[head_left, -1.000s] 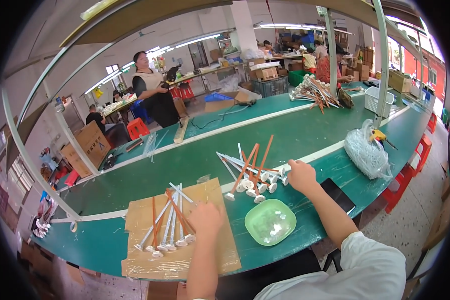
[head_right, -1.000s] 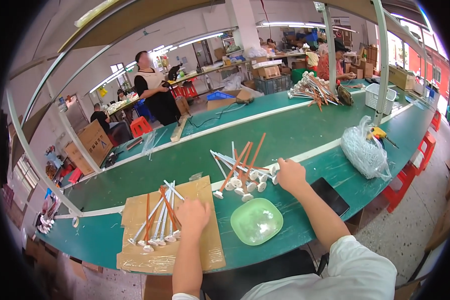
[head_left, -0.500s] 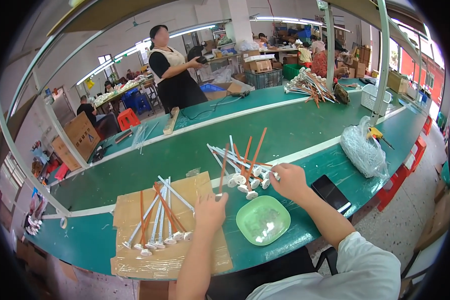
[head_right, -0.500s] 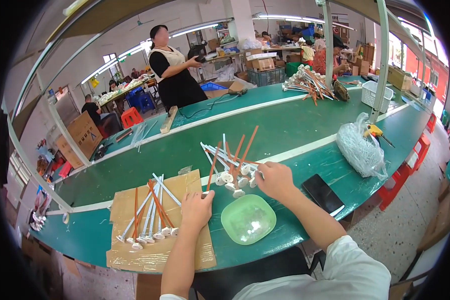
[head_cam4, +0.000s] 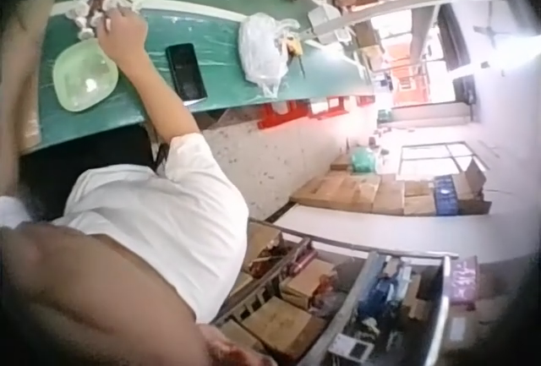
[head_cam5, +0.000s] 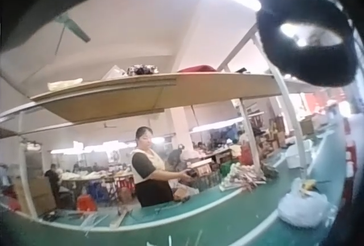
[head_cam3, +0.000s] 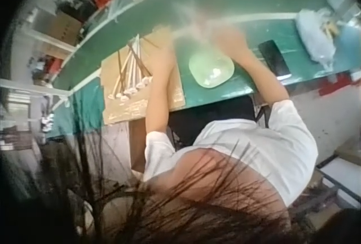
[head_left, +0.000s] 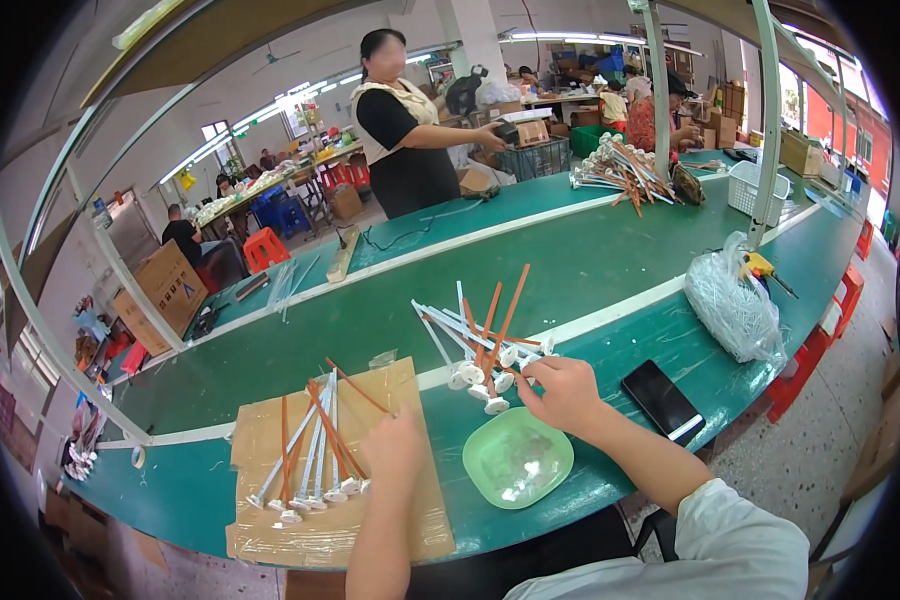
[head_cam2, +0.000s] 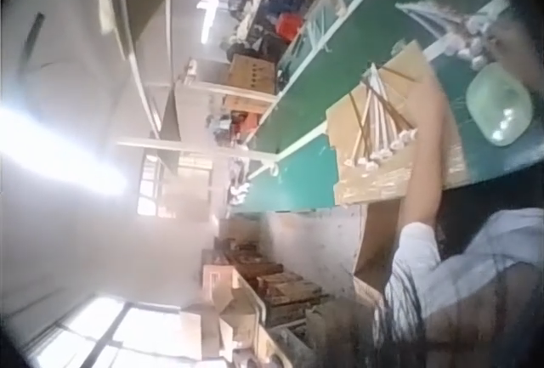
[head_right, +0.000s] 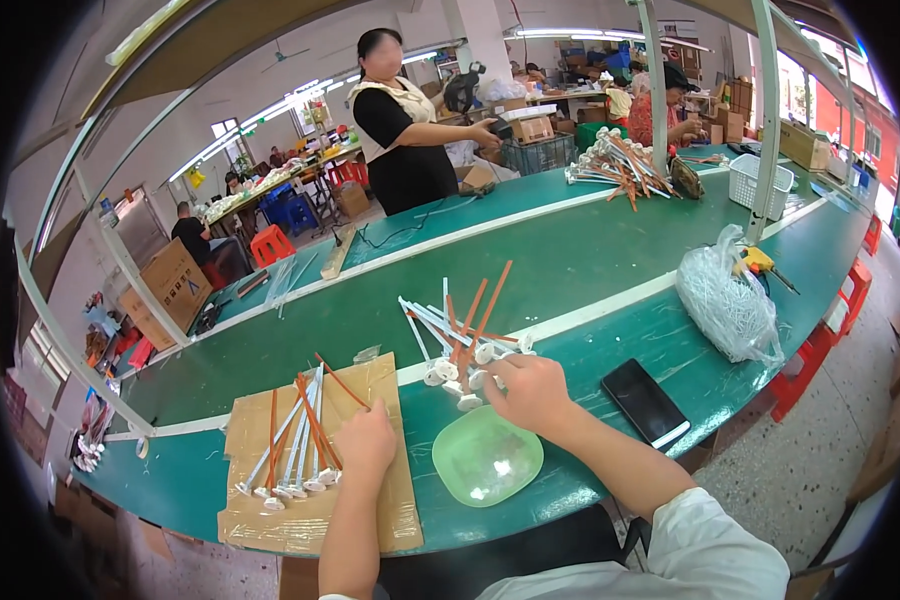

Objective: Assembling small white plastic components onto thin plastic rods at a manufacturing workbench.

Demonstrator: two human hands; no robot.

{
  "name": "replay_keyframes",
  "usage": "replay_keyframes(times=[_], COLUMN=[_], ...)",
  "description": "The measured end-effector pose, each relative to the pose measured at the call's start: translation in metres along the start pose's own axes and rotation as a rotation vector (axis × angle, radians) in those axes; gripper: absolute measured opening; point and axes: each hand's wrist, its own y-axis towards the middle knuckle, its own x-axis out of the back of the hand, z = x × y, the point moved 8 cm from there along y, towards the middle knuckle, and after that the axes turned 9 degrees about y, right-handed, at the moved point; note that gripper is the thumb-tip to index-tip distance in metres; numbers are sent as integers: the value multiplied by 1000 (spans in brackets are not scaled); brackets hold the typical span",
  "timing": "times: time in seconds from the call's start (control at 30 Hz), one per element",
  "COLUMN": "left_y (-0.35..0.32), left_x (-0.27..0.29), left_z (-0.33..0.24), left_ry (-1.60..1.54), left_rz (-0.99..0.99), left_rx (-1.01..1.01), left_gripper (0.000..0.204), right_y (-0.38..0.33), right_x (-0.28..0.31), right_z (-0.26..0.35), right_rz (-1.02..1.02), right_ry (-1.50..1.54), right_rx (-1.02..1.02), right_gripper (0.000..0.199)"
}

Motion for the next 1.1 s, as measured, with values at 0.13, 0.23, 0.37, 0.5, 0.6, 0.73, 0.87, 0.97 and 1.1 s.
replay_keyframes(times=[0.13,0.23,0.37,0.5,0.6,0.73,0.87,0.97,1.1], left_y=[-2,-5,-19,-35,-36,-39,-45,-46,-49], left_x=[30,37,24,39,43,37,41,47,53], left_z=[-1,-14,-41,-62,-69,-77,-78,-78,-79], left_ry=[-116,-571,-900,-1025,-994,-881,-801,-792,-796], left_rz=[-46,-277,-215,-210,-183,-221,-310,-377,-473], left_rx=[62,-155,-219,-420,-480,-603,-615,-651,-686], left_gripper=[18,14,15,37,43,51,53,54,56], right_y=[-3,-6,-10,-21,-17,-14,-18,-19,-23], right_x=[-6,-11,-19,-31,-28,-30,-31,-27,-23], right_z=[-1,11,37,34,26,27,32,34,38], right_rz=[49,89,135,243,208,205,191,178,78], right_ry=[-2,108,291,374,434,490,450,428,397], right_rx=[-24,62,150,51,28,30,108,125,217], right_gripper=[8,9,18,27,24,26,22,23,26])
